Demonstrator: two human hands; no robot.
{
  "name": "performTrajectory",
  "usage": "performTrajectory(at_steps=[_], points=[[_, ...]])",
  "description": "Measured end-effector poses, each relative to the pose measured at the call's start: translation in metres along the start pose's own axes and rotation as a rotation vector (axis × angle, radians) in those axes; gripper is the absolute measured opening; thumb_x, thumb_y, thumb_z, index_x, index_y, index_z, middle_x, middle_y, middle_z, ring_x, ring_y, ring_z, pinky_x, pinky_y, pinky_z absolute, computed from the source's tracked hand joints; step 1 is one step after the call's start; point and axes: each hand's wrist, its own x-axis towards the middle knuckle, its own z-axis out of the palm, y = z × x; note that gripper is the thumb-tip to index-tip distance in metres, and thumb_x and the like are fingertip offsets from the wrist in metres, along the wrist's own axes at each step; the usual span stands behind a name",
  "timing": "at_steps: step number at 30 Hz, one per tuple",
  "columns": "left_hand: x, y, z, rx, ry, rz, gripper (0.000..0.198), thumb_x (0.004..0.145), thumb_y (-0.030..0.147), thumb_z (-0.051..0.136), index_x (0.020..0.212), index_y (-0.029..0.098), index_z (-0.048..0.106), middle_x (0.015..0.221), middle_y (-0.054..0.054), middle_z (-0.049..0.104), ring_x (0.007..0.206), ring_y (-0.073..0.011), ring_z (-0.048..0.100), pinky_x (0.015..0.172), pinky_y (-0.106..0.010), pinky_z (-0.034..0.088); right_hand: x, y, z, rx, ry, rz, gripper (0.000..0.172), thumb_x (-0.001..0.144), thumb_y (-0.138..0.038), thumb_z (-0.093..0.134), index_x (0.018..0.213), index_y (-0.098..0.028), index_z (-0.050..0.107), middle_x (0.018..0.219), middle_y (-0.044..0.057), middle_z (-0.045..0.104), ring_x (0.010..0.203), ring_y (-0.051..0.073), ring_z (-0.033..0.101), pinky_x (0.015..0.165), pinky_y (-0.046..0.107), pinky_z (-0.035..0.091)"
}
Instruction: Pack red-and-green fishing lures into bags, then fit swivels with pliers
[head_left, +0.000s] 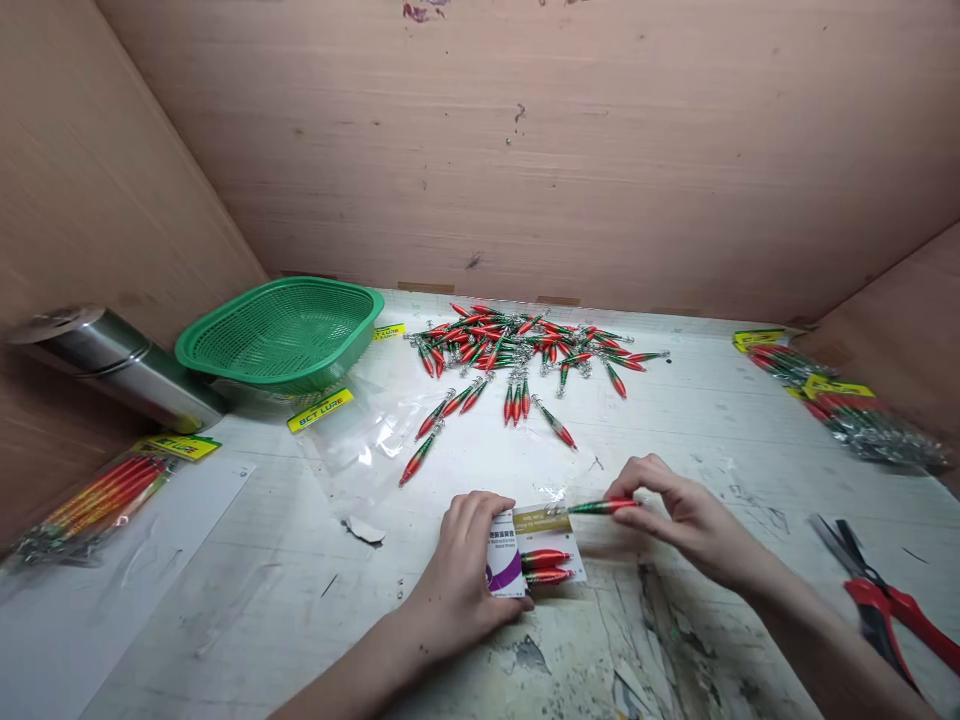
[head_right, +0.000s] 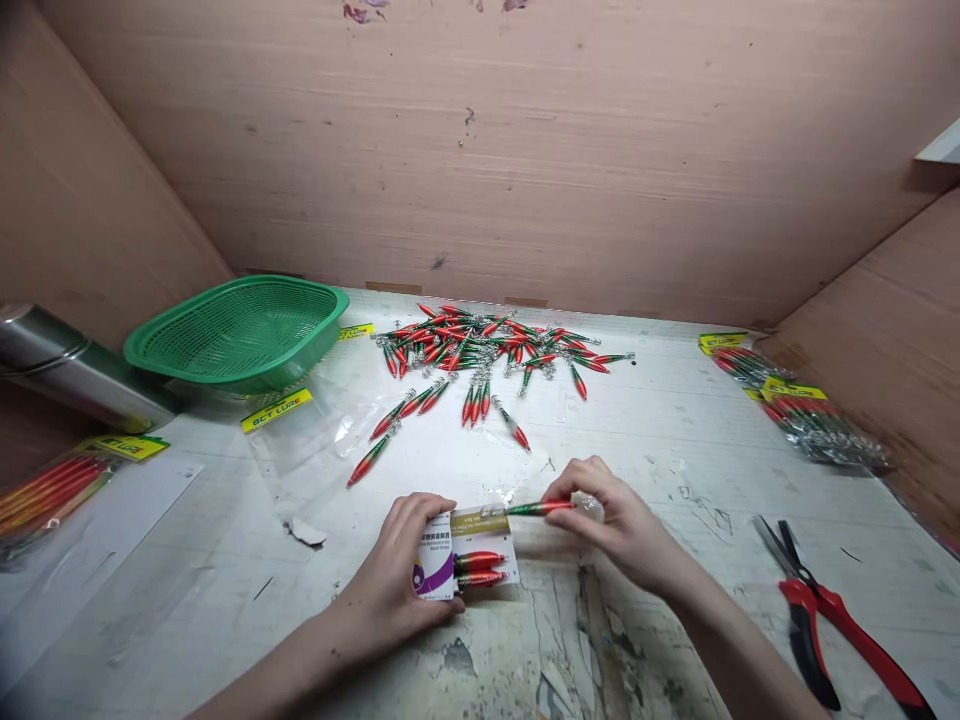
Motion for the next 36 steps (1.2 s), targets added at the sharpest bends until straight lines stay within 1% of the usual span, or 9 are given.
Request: performTrajectory(at_steps=[8, 12, 15, 18, 21, 24, 27, 31, 36], points=[[-0.003, 0.002, 0.001, -0.017, -0.028, 0.068, 0.073, 0.06, 0.016, 0.082, 0.122, 0.024, 0.044, 0.123, -0.01, 0.051, 0.116, -0.0315, 0.045, 0.099, -0.048, 0.043, -0.008, -0.019, 0.063, -0.377, 0.146, -0.367, 0.011, 0.092, -0.028, 0.06, 0.09, -0.024, 0.071, 0.083, 0.006, 0.06, 0.086, 0.024, 0.05, 0.071, 0.037, 0.036], [-0.003, 0.001, 0.002, -0.011, -0.023, 0.079, 0.072, 0.061, 0.015, 0.081, 0.122, 0.024, 0.043, 0.122, -0.01, 0.051, 0.115, -0.0318, 0.045, 0.098, -0.049, 0.043, -0.006, -0.022, 0.066, -0.368, 0.042, -0.429, 0.014, 0.092, -0.024, 0.06, 0.088, -0.027, 0.073, 0.084, 0.005, 0.059, 0.086, 0.023, 0.051, 0.074, 0.038, 0.036], [-0.003, 0.001, 0.001, -0.013, -0.014, 0.063, 0.074, 0.061, 0.014, 0.08, 0.123, 0.024, 0.042, 0.123, -0.011, 0.05, 0.116, -0.0328, 0.045, 0.1, -0.052, 0.042, 0.01, -0.015, 0.049, -0.313, 0.023, -0.273, 0.013, 0.092, -0.032, 0.06, 0.094, -0.028, 0.072, 0.091, 0.005, 0.063, 0.091, 0.023, 0.055, 0.081, 0.04, 0.041], [-0.002, 0.002, 0.0, -0.015, -0.006, 0.056, 0.075, 0.06, 0.014, 0.081, 0.123, 0.024, 0.043, 0.124, -0.011, 0.05, 0.117, -0.0331, 0.045, 0.101, -0.053, 0.041, 0.043, 0.002, 0.035, -0.343, 0.148, -0.06, 0.019, 0.095, -0.032, 0.053, 0.096, -0.019, 0.067, 0.094, 0.009, 0.063, 0.092, 0.024, 0.058, 0.085, 0.042, 0.045], [-0.002, 0.001, 0.0, -0.009, -0.001, 0.059, 0.075, 0.059, 0.014, 0.081, 0.124, 0.023, 0.043, 0.124, -0.012, 0.05, 0.118, -0.0331, 0.045, 0.101, -0.053, 0.042, 0.075, 0.017, 0.034, -0.384, 0.206, 0.116, 0.02, 0.094, -0.033, 0.059, 0.102, -0.015, 0.064, 0.101, 0.008, 0.064, 0.092, 0.022, 0.061, 0.082, 0.042, 0.05], [-0.002, -0.001, 0.001, 0.008, 0.014, 0.071, 0.075, 0.06, 0.013, 0.08, 0.124, 0.022, 0.044, 0.124, -0.012, 0.051, 0.117, -0.0327, 0.046, 0.102, -0.052, 0.041, 0.089, 0.021, 0.036, -0.356, 0.155, 0.224, 0.028, 0.094, -0.035, 0.062, 0.116, -0.017, 0.061, 0.116, 0.006, 0.064, 0.097, 0.019, 0.065, 0.083, 0.04, 0.055], [-0.002, -0.003, 0.0, 0.018, 0.017, 0.061, 0.074, 0.061, 0.015, 0.081, 0.124, 0.022, 0.044, 0.125, -0.012, 0.051, 0.117, -0.0328, 0.046, 0.101, -0.052, 0.042, 0.08, 0.018, 0.026, -0.264, 0.094, 0.302, 0.023, 0.095, -0.035, 0.06, 0.104, -0.015, 0.064, 0.097, 0.004, 0.068, 0.078, 0.014, 0.066, 0.07, 0.032, 0.056], [-0.003, -0.002, 0.0, 0.024, 0.011, 0.061, 0.074, 0.061, 0.015, 0.081, 0.124, 0.022, 0.044, 0.124, -0.012, 0.051, 0.117, -0.0326, 0.045, 0.1, -0.051, 0.043, 0.052, 0.018, -0.004, -0.14, 0.095, 0.347, 0.032, 0.087, -0.047, 0.062, 0.075, -0.018, 0.062, 0.063, 0.0, 0.062, 0.053, 0.012, 0.054, 0.048, 0.024, 0.043], [-0.004, -0.002, 0.001, 0.02, 0.03, 0.09, 0.071, 0.061, 0.015, 0.079, 0.124, 0.022, 0.045, 0.123, -0.012, 0.053, 0.115, -0.0325, 0.048, 0.099, -0.051, 0.044, 0.021, 0.011, -0.029, 0.014, 0.049, 0.296, 0.051, 0.073, -0.07, 0.061, 0.071, -0.018, 0.064, 0.059, 0.001, 0.057, 0.051, 0.013, 0.047, 0.046, 0.025, 0.036]])
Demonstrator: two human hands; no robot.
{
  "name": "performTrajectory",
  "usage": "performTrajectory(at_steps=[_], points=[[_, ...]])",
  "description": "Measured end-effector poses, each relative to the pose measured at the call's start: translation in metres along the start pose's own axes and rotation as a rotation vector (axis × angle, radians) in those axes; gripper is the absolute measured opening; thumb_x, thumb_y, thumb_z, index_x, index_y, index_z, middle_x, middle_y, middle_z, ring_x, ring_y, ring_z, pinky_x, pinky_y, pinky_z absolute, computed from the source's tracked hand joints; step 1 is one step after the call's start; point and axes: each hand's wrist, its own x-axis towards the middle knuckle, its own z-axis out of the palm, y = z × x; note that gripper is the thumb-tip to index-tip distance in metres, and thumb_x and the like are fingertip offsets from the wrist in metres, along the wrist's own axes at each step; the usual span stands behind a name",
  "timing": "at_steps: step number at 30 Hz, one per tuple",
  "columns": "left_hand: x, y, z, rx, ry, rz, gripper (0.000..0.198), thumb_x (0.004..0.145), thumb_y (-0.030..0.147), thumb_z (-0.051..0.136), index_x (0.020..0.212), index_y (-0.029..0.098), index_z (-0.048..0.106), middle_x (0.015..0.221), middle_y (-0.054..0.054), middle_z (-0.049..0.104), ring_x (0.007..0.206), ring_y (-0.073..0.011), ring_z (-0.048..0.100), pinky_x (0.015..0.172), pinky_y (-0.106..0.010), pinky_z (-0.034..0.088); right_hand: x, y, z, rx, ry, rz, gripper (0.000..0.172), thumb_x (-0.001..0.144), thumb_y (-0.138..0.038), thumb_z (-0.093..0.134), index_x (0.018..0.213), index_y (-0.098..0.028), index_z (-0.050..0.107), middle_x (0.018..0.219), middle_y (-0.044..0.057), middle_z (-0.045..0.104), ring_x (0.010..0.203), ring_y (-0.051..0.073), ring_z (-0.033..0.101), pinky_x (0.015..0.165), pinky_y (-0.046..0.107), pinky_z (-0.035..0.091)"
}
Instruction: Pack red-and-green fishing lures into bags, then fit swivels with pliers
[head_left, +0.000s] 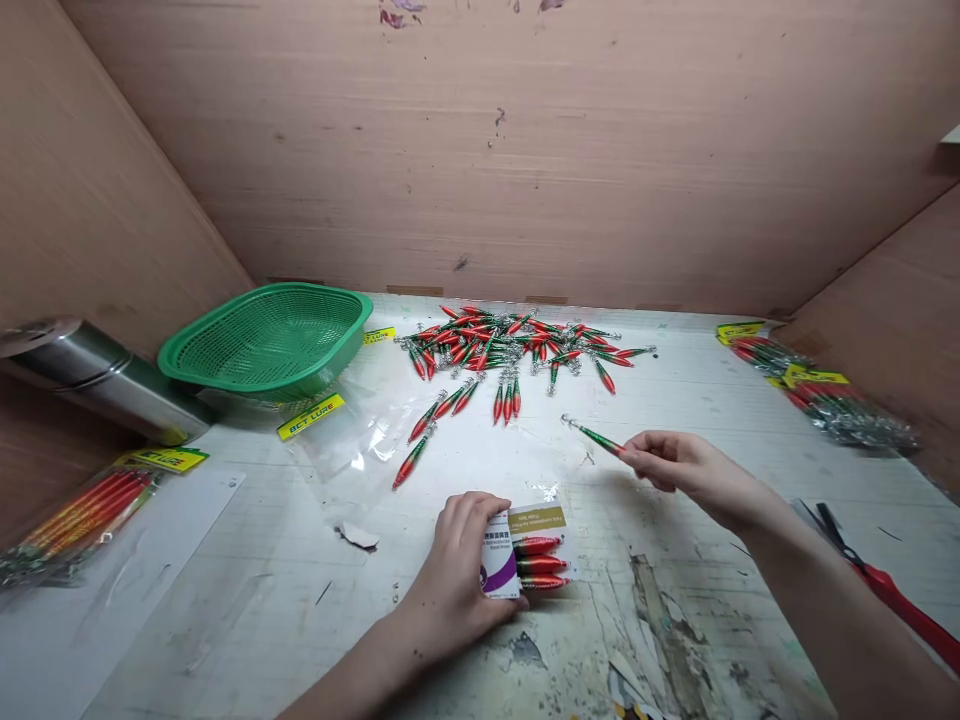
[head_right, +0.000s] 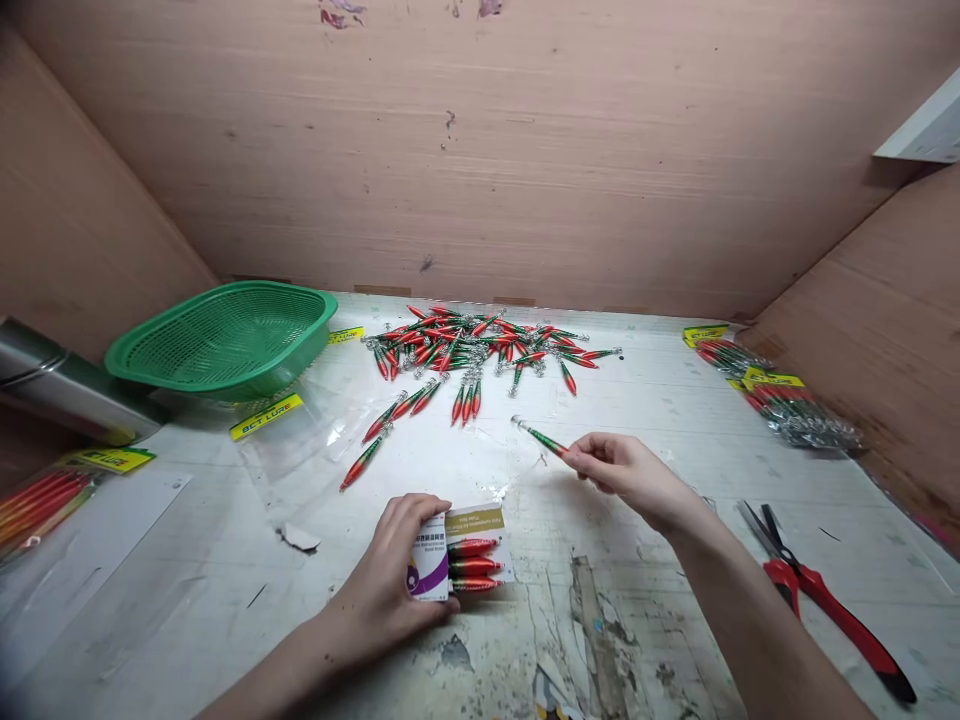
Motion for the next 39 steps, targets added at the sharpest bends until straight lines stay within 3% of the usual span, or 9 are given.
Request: performTrajectory(at_steps=[6, 13, 18, 22, 26, 29, 32, 35, 39], points=[[0.002, -0.001, 0.0, -0.005, 0.01, 0.002, 0.073, 0.059, 0.016, 0.081, 0.124, 0.023, 0.047, 0.122, -0.011, 0.054, 0.115, -0.0323, 0.048, 0.1, -0.05, 0.043, -0.028, -0.016, 0.012, -0.015, -0.214, -0.22, 0.035, 0.083, -0.054, 0.064, 0.075, -0.02, 0.068, 0.068, 0.002, 0.063, 0.062, 0.015, 0.054, 0.057, 0.026, 0.044], [0.002, 0.004, -0.001, -0.012, -0.022, 0.012, 0.072, 0.06, 0.015, 0.081, 0.123, 0.023, 0.047, 0.121, -0.011, 0.054, 0.115, -0.0318, 0.048, 0.099, -0.049, 0.044, -0.029, -0.025, 0.061, -0.292, -0.076, -0.749, 0.015, 0.096, -0.023, 0.052, 0.084, -0.019, 0.061, 0.074, 0.004, 0.062, 0.073, 0.018, 0.054, 0.064, 0.028, 0.045], [0.002, 0.003, -0.002, -0.013, -0.05, 0.026, 0.074, 0.062, 0.017, 0.082, 0.124, 0.024, 0.043, 0.123, -0.011, 0.052, 0.116, -0.0311, 0.046, 0.099, -0.048, 0.044, -0.03, -0.023, 0.088, -0.37, -0.011, -0.836, 0.015, 0.096, -0.019, 0.049, 0.09, -0.018, 0.063, 0.081, 0.008, 0.062, 0.079, 0.022, 0.047, 0.071, 0.036, 0.04], [0.001, 0.004, -0.003, -0.018, -0.058, 0.01, 0.071, 0.064, 0.018, 0.081, 0.124, 0.025, 0.043, 0.124, -0.01, 0.051, 0.117, -0.0325, 0.045, 0.099, -0.049, 0.043, -0.026, -0.025, 0.078, -0.404, -0.026, -0.867, 0.016, 0.097, -0.023, 0.052, 0.09, -0.021, 0.066, 0.086, 0.007, 0.061, 0.083, 0.022, 0.049, 0.074, 0.037, 0.037], [0.002, 0.004, -0.002, -0.006, -0.061, 0.029, 0.073, 0.063, 0.02, 0.081, 0.126, 0.025, 0.043, 0.124, -0.011, 0.05, 0.117, -0.0338, 0.045, 0.099, -0.051, 0.042, 0.004, -0.057, 0.069, -0.548, -0.118, -0.897, 0.017, 0.099, -0.025, 0.051, 0.103, -0.02, 0.066, 0.092, 0.009, 0.064, 0.087, 0.021, 0.055, 0.077, 0.036, 0.04], [0.003, 0.001, 0.0, 0.001, -0.067, 0.047, 0.077, 0.062, 0.023, 0.083, 0.127, 0.022, 0.043, 0.125, -0.012, 0.05, 0.117, -0.0342, 0.045, 0.1, -0.05, 0.042, 0.036, -0.099, 0.095, -0.654, -0.217, -0.952, 0.015, 0.096, -0.018, 0.055, 0.097, -0.016, 0.07, 0.087, 0.008, 0.066, 0.084, 0.02, 0.059, 0.072, 0.032, 0.043], [0.003, 0.001, -0.001, 0.008, -0.089, 0.038, 0.08, 0.058, 0.025, 0.086, 0.126, 0.02, 0.044, 0.126, -0.013, 0.049, 0.119, -0.0346, 0.044, 0.102, -0.05, 0.041, 0.063, -0.137, 0.142, -0.768, -0.378, -1.016, 0.01, 0.092, -0.013, 0.061, 0.095, -0.017, 0.07, 0.093, 0.005, 0.068, 0.089, 0.018, 0.063, 0.074, 0.03, 0.049], [0.002, 0.003, -0.003, 0.023, -0.122, 0.045, 0.08, 0.058, 0.027, 0.088, 0.125, 0.021, 0.045, 0.127, -0.012, 0.049, 0.119, -0.0342, 0.044, 0.102, -0.049, 0.041, 0.076, -0.159, 0.179, -0.844, -0.445, -1.006, 0.022, 0.095, -0.029, 0.061, 0.112, -0.016, 0.064, 0.111, 0.006, 0.066, 0.094, 0.019, 0.066, 0.081, 0.038, 0.056], [0.002, 0.002, -0.003, 0.04, -0.125, 0.085, 0.077, 0.062, 0.032, 0.086, 0.126, 0.021, 0.044, 0.123, -0.012, 0.05, 0.115, -0.0336, 0.046, 0.099, -0.049, 0.043, 0.074, -0.16, 0.174, -0.812, -0.404, -0.933, 0.021, 0.095, -0.027, 0.061, 0.112, -0.015, 0.063, 0.11, 0.006, 0.067, 0.093, 0.019, 0.066, 0.08, 0.038, 0.056]])
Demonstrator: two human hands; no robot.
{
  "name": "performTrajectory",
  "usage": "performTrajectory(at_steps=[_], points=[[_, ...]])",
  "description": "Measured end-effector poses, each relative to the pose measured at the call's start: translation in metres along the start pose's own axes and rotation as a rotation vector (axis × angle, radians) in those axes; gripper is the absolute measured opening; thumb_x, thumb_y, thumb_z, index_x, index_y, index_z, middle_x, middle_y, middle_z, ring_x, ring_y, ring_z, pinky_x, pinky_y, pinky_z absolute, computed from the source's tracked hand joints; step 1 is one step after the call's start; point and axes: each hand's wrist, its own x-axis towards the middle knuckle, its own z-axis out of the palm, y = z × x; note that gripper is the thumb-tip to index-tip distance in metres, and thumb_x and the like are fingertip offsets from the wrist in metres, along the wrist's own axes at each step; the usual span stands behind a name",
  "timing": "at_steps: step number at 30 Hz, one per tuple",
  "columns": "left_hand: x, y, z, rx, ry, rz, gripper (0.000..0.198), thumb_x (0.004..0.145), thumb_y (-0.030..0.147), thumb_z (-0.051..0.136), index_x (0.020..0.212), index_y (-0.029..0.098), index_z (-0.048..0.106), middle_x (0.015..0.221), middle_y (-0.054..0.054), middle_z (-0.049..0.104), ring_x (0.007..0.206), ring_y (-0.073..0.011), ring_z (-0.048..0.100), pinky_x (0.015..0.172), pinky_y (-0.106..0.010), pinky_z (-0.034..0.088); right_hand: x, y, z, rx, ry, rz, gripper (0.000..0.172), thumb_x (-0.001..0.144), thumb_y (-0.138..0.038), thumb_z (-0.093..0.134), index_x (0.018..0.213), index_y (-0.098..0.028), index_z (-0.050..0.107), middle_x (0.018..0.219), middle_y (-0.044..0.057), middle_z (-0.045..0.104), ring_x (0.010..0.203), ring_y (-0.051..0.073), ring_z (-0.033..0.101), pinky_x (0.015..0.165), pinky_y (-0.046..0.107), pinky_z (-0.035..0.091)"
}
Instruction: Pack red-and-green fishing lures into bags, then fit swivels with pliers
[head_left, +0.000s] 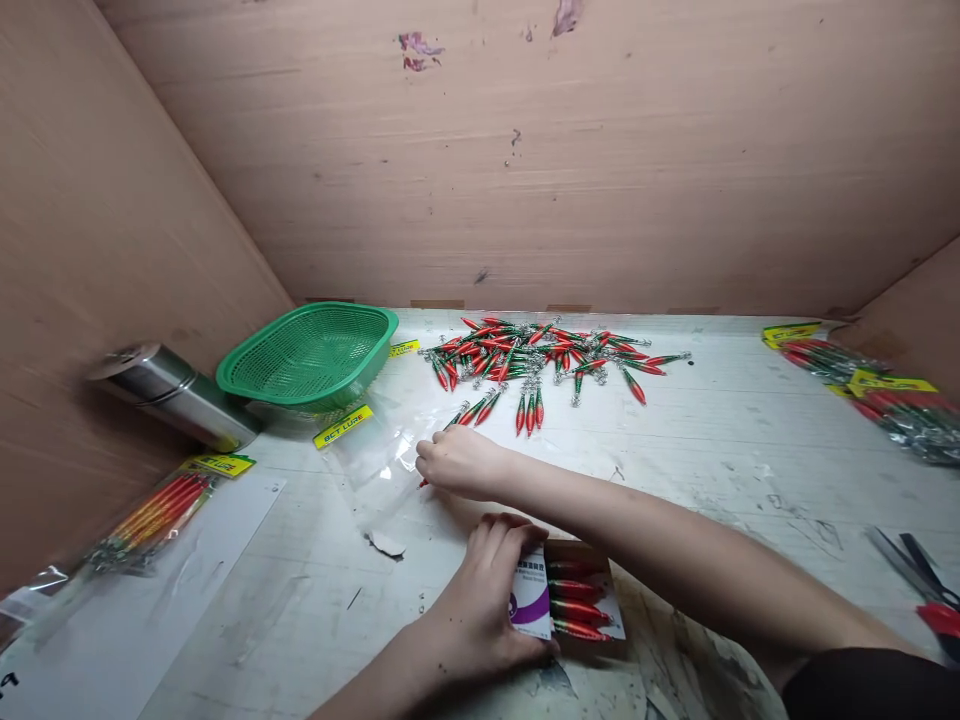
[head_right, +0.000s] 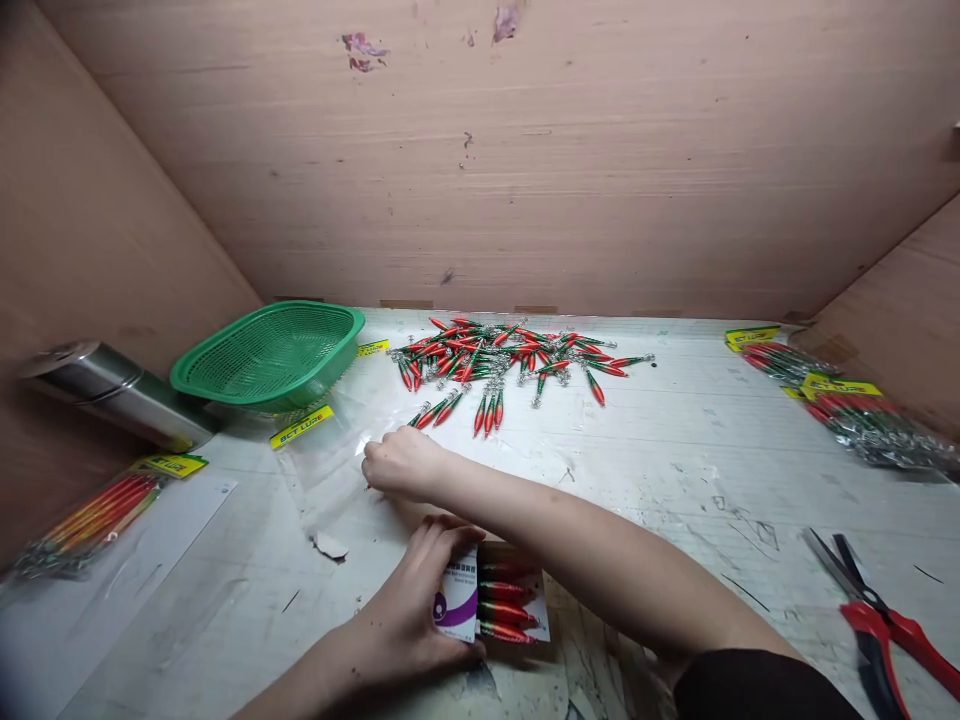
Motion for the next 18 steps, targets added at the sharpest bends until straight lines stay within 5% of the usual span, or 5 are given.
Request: performTrajectory(at_steps=[4, 9, 11, 18], points=[[-0.001, -0.001, 0.002, 0.006, 0.025, 0.047, 0.076, 0.065, 0.031, 0.084, 0.128, 0.02, 0.043, 0.123, -0.013, 0.051, 0.115, -0.033, 0.047, 0.099, -0.048, 0.044, -0.07, 0.017, -0.015, 0.121, 0.166, 0.195, 0.015, 0.082, -0.006, 0.057, 0.094, -0.013, 0.062, 0.091, 0.006, 0.067, 0.08, 0.018, 0.064, 0.066, 0.031, 0.052], [0.0, 0.001, 0.001, -0.01, 0.04, 0.027, 0.077, 0.061, 0.021, 0.084, 0.127, 0.021, 0.043, 0.124, -0.012, 0.052, 0.115, -0.0318, 0.047, 0.099, -0.047, 0.043, -0.181, 0.028, -0.018, 0.342, 0.357, 0.392, 0.017, 0.094, -0.027, 0.046, 0.088, -0.018, 0.06, 0.077, 0.004, 0.065, 0.067, 0.014, 0.062, 0.06, 0.025, 0.052], [0.0, 0.001, 0.001, -0.018, 0.041, 0.007, 0.078, 0.06, 0.02, 0.084, 0.126, 0.021, 0.043, 0.124, -0.012, 0.052, 0.116, -0.0319, 0.046, 0.099, -0.047, 0.043, -0.21, 0.022, -0.012, 0.633, 0.461, 0.435, 0.019, 0.092, -0.036, 0.057, 0.09, -0.019, 0.066, 0.079, 0.005, 0.068, 0.071, 0.017, 0.065, 0.063, 0.026, 0.053], [0.0, -0.001, 0.002, -0.029, 0.052, 0.013, 0.076, 0.061, 0.024, 0.085, 0.125, 0.022, 0.045, 0.123, -0.013, 0.053, 0.114, -0.0319, 0.048, 0.098, -0.047, 0.043, -0.223, -0.007, 0.018, 0.625, 0.608, 0.393, 0.016, 0.094, -0.023, 0.057, 0.104, -0.024, 0.07, 0.084, 0.003, 0.07, 0.079, 0.016, 0.065, 0.068, 0.026, 0.051]])
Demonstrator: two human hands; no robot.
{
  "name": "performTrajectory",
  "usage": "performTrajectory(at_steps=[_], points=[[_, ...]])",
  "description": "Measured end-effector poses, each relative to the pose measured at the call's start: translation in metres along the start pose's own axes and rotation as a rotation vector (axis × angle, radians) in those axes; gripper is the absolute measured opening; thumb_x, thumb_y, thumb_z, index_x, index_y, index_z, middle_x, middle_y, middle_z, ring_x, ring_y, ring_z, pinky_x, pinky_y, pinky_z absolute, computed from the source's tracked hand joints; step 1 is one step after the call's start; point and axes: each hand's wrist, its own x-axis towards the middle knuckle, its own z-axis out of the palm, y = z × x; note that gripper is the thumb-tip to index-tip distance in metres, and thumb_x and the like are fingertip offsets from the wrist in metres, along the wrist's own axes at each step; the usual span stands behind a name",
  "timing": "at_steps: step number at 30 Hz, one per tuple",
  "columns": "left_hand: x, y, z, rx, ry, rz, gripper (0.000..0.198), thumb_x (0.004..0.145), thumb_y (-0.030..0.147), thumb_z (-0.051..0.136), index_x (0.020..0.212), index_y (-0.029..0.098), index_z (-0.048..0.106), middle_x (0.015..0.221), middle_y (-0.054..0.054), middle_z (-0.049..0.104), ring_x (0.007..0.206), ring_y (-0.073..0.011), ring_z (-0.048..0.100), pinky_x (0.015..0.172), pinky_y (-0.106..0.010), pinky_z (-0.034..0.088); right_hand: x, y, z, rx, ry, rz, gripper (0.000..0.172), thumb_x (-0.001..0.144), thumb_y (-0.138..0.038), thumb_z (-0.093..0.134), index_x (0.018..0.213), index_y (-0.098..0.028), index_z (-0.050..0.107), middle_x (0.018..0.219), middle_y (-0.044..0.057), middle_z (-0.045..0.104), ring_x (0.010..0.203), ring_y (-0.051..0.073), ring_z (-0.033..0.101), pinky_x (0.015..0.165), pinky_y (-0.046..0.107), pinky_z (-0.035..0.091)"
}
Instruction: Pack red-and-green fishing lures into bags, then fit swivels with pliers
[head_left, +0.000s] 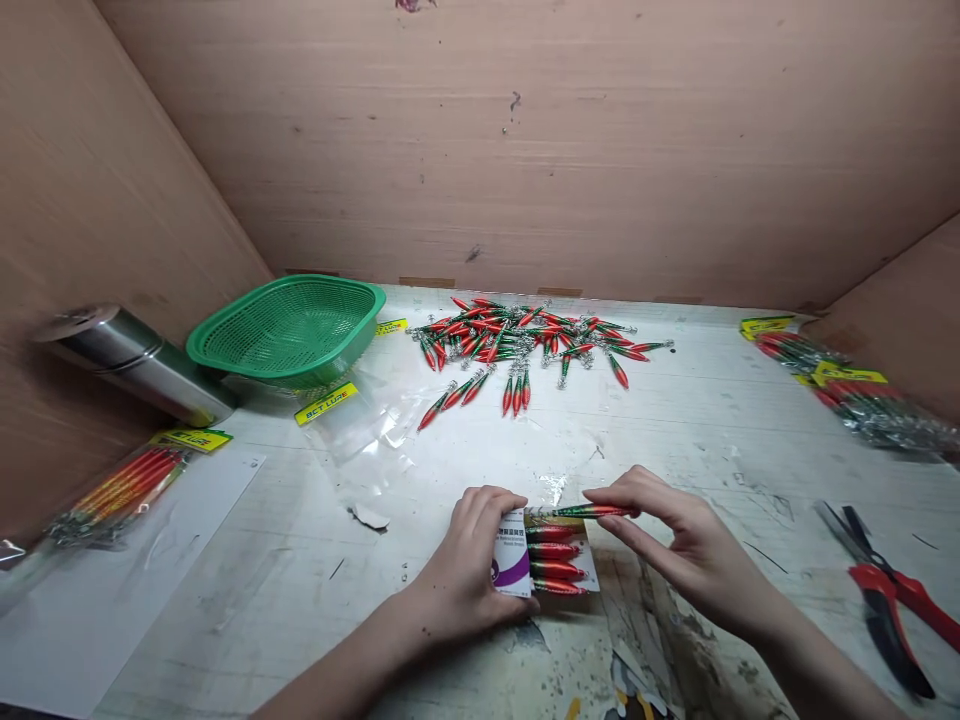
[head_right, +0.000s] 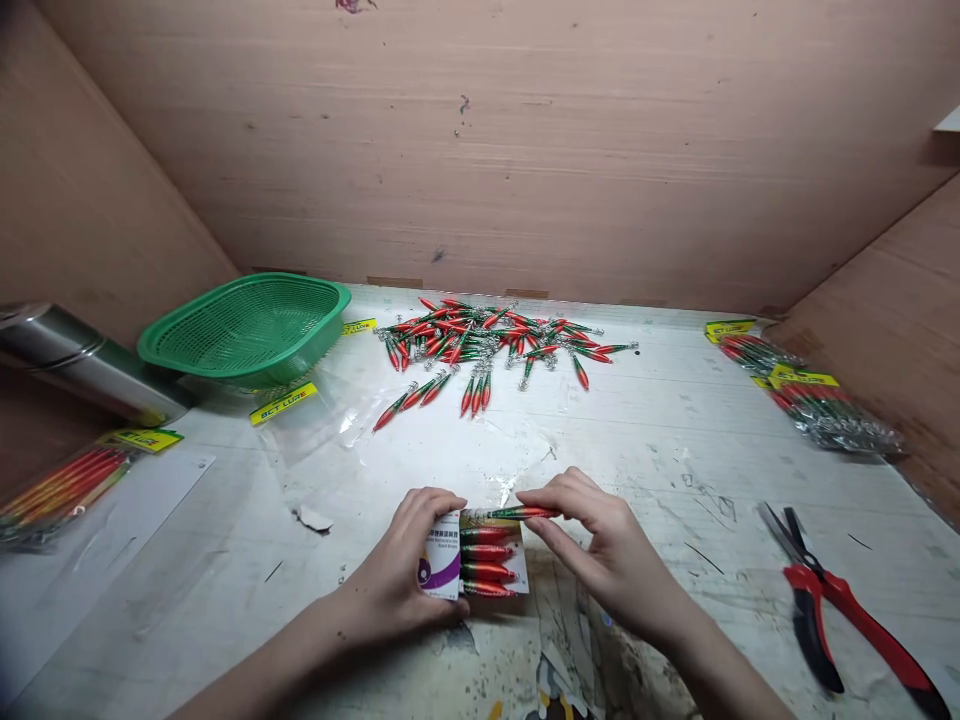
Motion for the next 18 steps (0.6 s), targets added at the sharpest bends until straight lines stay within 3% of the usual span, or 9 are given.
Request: performTrajectory(at_steps=[8, 12, 16, 18], points=[[-0.002, 0.0, 0.001, -0.021, 0.027, 0.132, 0.075, 0.067, 0.036, 0.084, 0.127, 0.021, 0.042, 0.121, -0.013, 0.053, 0.112, -0.031, 0.05, 0.095, -0.045, 0.045, -0.002, 0.002, 0.041, 0.114, 0.174, -0.049, 0.007, 0.089, -0.019, 0.064, 0.085, -0.023, 0.068, 0.074, 0.001, 0.063, 0.073, 0.017, 0.059, 0.063, 0.027, 0.05], [-0.003, -0.002, 0.002, -0.032, 0.024, 0.134, 0.075, 0.067, 0.036, 0.084, 0.128, 0.022, 0.042, 0.12, -0.013, 0.053, 0.111, -0.0309, 0.051, 0.094, -0.045, 0.046, 0.0, 0.006, 0.055, 0.047, 0.225, -0.098, 0.006, 0.089, -0.02, 0.066, 0.084, -0.023, 0.07, 0.072, 0.002, 0.061, 0.076, 0.019, 0.055, 0.065, 0.03, 0.048], [-0.003, -0.003, 0.006, -0.011, 0.04, 0.108, 0.077, 0.063, 0.03, 0.086, 0.126, 0.023, 0.042, 0.119, -0.012, 0.053, 0.11, -0.0312, 0.051, 0.094, -0.047, 0.046, -0.002, 0.011, 0.054, 0.001, 0.238, -0.064, 0.016, 0.092, -0.024, 0.06, 0.099, -0.027, 0.075, 0.085, 0.004, 0.059, 0.083, 0.019, 0.057, 0.071, 0.031, 0.049], [-0.004, -0.002, 0.009, 0.0, 0.074, 0.083, 0.078, 0.062, 0.026, 0.087, 0.126, 0.023, 0.042, 0.12, -0.012, 0.053, 0.11, -0.0309, 0.051, 0.094, -0.047, 0.047, -0.008, 0.01, 0.05, 0.031, 0.299, 0.048, 0.022, 0.094, -0.029, 0.059, 0.112, -0.028, 0.07, 0.094, 0.005, 0.059, 0.088, 0.02, 0.057, 0.076, 0.032, 0.05]])
